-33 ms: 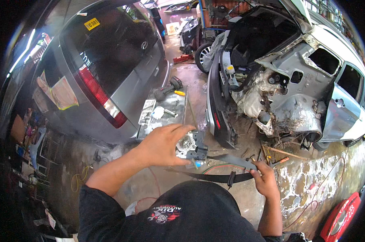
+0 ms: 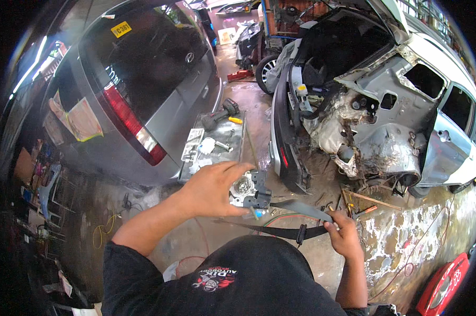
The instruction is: The person assembles a car door lock mechanism on a metal workbench. They use a cordless impact driver to tighten bolts, then fit a metal strap and additional small components by hand, repeatedly adjusting and tightening the assembly.
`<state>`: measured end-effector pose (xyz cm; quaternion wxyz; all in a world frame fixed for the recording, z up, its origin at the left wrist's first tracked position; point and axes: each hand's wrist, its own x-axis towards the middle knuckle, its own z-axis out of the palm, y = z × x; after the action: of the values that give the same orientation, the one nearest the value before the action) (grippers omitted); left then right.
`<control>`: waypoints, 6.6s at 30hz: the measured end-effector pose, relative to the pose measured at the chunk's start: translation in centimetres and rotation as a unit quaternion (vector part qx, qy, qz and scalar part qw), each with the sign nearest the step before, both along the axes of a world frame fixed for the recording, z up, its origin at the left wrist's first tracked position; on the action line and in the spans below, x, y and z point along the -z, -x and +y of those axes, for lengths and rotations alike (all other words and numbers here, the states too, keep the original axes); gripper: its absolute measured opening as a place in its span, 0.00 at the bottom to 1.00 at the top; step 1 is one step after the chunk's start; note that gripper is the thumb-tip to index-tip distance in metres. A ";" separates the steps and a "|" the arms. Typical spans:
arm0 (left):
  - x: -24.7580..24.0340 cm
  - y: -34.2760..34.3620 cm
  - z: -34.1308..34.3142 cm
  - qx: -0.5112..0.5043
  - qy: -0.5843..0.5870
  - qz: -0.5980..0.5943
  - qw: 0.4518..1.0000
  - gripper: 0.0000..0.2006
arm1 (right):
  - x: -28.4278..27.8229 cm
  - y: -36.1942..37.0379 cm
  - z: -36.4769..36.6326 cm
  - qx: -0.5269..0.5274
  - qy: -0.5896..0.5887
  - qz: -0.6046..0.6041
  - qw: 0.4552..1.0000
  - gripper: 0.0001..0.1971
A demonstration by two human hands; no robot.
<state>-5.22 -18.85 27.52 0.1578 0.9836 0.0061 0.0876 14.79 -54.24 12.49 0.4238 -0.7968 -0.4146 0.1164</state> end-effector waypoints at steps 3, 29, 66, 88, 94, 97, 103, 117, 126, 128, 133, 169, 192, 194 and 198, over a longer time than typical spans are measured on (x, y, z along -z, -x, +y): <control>0.2 0.8 0.0 -0.012 0.017 -0.015 1.000 0.47 | 0.1 0.8 2.1 -0.018 0.002 -0.002 1.000 0.14; 6.7 8.0 -2.6 -0.125 0.131 0.080 0.980 0.48 | 0.9 4.8 9.2 -0.180 -0.046 0.131 0.974 0.32; 9.0 10.5 0.0 -0.043 0.323 0.011 0.945 0.17 | -1.5 2.0 5.9 -0.081 -0.033 0.243 0.966 0.20; 9.2 9.8 1.6 -0.033 0.350 0.004 0.936 0.14 | -1.4 -2.4 4.9 0.001 0.041 0.185 0.982 0.17; 9.3 9.9 2.2 -0.030 0.358 0.007 0.933 0.14 | 0.3 -14.3 -2.0 0.221 -0.117 0.157 0.955 0.15; 9.2 10.5 2.3 -0.033 0.355 0.015 0.934 0.14 | 0.2 -18.4 -3.7 0.280 -0.135 0.101 0.945 0.16; 9.8 10.5 2.5 -0.018 0.348 0.007 0.937 0.14 | 1.0 -29.6 -15.0 0.388 -0.177 0.073 0.901 0.17; 9.0 10.3 1.1 -0.031 0.363 0.028 0.931 0.14 | -2.9 -9.4 -2.3 -0.026 0.176 0.122 0.976 0.21; 8.7 8.7 0.9 0.008 0.341 0.046 0.939 0.15 | -1.7 5.1 7.8 -0.221 0.095 0.116 0.964 0.16; 8.7 8.9 0.9 0.003 0.339 0.050 0.939 0.15 | -1.4 5.6 8.4 -0.220 0.092 0.111 0.965 0.16; 9.8 9.4 0.5 0.006 0.335 0.064 0.940 0.15 | -0.2 6.2 8.4 -0.208 0.054 0.122 0.969 0.16; 14.6 12.3 8.8 -0.100 0.534 -0.039 0.838 0.39 | 7.5 -3.2 31.7 -0.338 0.158 0.358 0.856 0.29; 13.1 6.7 8.0 -0.396 0.592 -0.130 0.690 0.41 | 19.6 -2.8 52.7 -0.371 0.194 0.014 0.908 0.29; 13.7 6.4 8.0 -0.400 0.594 -0.144 0.683 0.41 | 18.4 -3.6 52.7 -0.360 0.226 0.058 0.903 0.29; 15.2 6.7 9.7 -0.396 0.563 -0.124 0.714 0.41 | 18.3 -5.9 52.0 -0.272 0.214 0.336 0.876 0.33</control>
<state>-11.88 -9.18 12.30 0.6327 0.6005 0.4240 0.2435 20.71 -2.24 -5.80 0.3084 -0.6367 -0.4124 0.5739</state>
